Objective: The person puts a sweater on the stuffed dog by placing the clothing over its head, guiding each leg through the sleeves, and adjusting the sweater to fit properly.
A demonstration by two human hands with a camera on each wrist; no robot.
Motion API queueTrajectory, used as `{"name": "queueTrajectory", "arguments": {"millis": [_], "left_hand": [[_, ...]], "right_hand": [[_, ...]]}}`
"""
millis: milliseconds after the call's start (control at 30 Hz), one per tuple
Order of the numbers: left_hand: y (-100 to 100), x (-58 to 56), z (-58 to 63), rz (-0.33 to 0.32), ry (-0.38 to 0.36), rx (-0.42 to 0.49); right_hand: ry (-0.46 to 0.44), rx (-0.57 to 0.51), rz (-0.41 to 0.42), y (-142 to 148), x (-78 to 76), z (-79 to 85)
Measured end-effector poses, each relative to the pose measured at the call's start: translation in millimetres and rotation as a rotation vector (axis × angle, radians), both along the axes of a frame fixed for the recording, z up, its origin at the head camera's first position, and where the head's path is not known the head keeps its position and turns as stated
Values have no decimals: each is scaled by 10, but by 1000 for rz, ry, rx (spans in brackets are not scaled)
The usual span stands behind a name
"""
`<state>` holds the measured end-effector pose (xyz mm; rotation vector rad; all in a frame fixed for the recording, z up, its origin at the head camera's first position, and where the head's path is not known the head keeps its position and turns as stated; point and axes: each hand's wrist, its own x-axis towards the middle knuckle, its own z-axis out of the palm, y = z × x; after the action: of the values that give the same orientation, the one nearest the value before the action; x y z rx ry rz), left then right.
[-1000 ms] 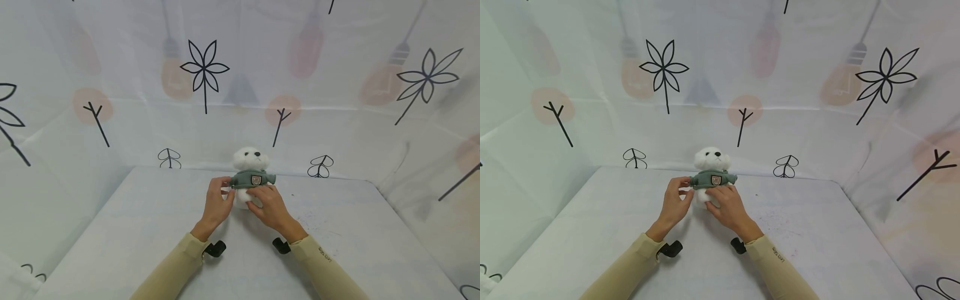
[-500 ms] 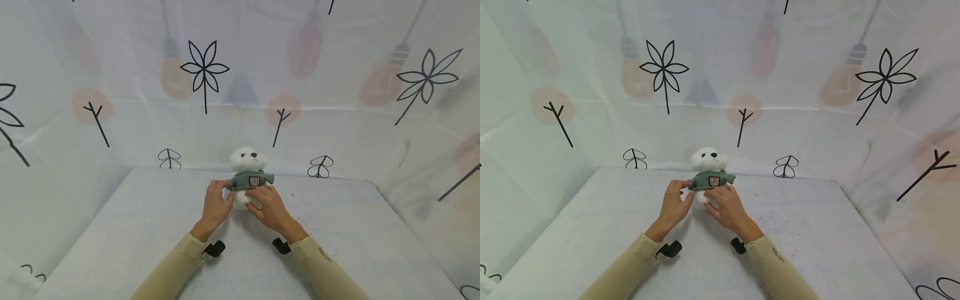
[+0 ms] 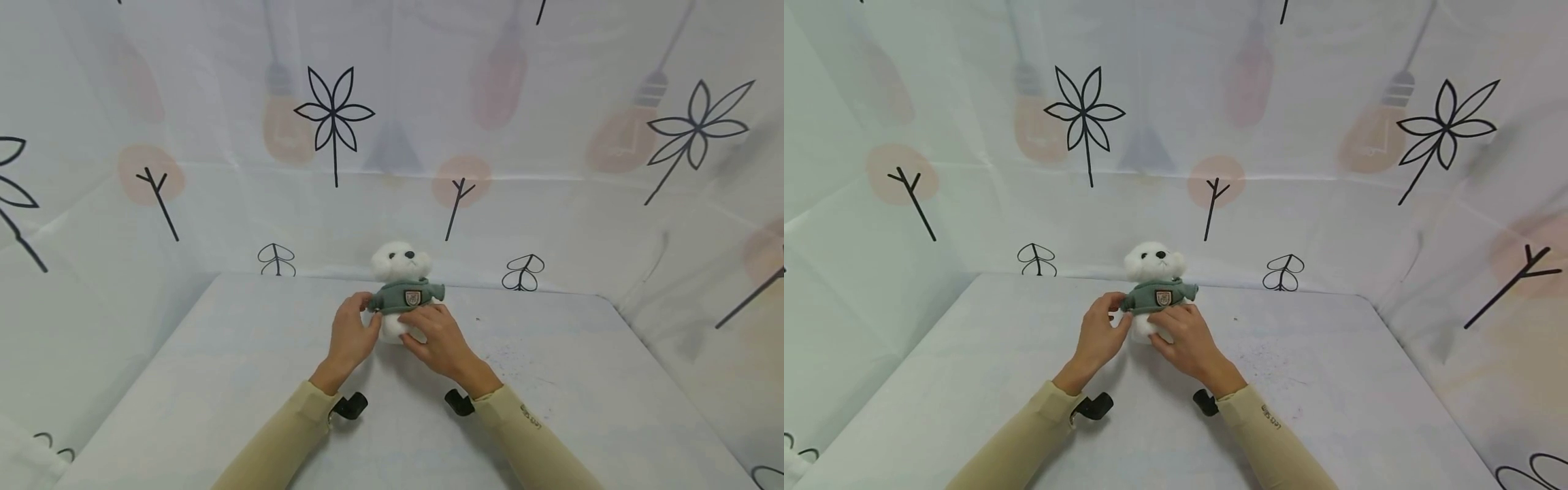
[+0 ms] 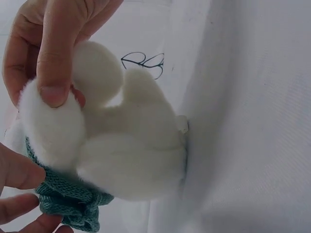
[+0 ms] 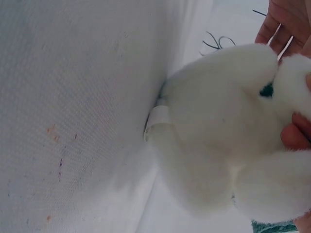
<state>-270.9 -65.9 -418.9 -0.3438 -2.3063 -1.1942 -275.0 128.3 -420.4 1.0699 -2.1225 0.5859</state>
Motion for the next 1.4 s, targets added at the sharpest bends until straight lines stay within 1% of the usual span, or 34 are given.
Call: {"name": "queueTrajectory", "arguments": {"millis": [133,233,333,433,667,867,933,1000,1100,1167,1267,1333,1400], "left_hand": [[-8,-13,-8,-83,-19,48],[-15,-12,-5,-148,-80,98],[-23,-17,-5,-207,-141,118],[-31,-18,0,-257,-174,127],[-46,-15,14,-350,-176,181],[-40,11,49,-424,-162,134],[-28,28,58,-436,-145,109],[-11,40,61,-435,-101,82],[21,47,55,-390,-17,36],[41,47,53,-355,32,23],[59,55,54,-310,62,11],[66,62,54,-297,72,6],[70,65,52,-291,88,0]], "right_hand": [[7,-6,7,3,-6,-7],[4,-4,9,4,-8,-9],[-7,3,7,6,-4,-5],[-20,4,9,10,1,3],[-44,-14,42,8,3,4],[-64,-23,38,4,20,-1],[-83,-42,32,3,29,-5],[-118,-73,39,0,33,-8],[-174,-123,62,-8,38,-4],[-203,-144,86,-12,37,6],[-224,-153,106,-11,32,15],[-226,-154,111,-6,23,12],[-208,-153,110,-1,11,5]]}}
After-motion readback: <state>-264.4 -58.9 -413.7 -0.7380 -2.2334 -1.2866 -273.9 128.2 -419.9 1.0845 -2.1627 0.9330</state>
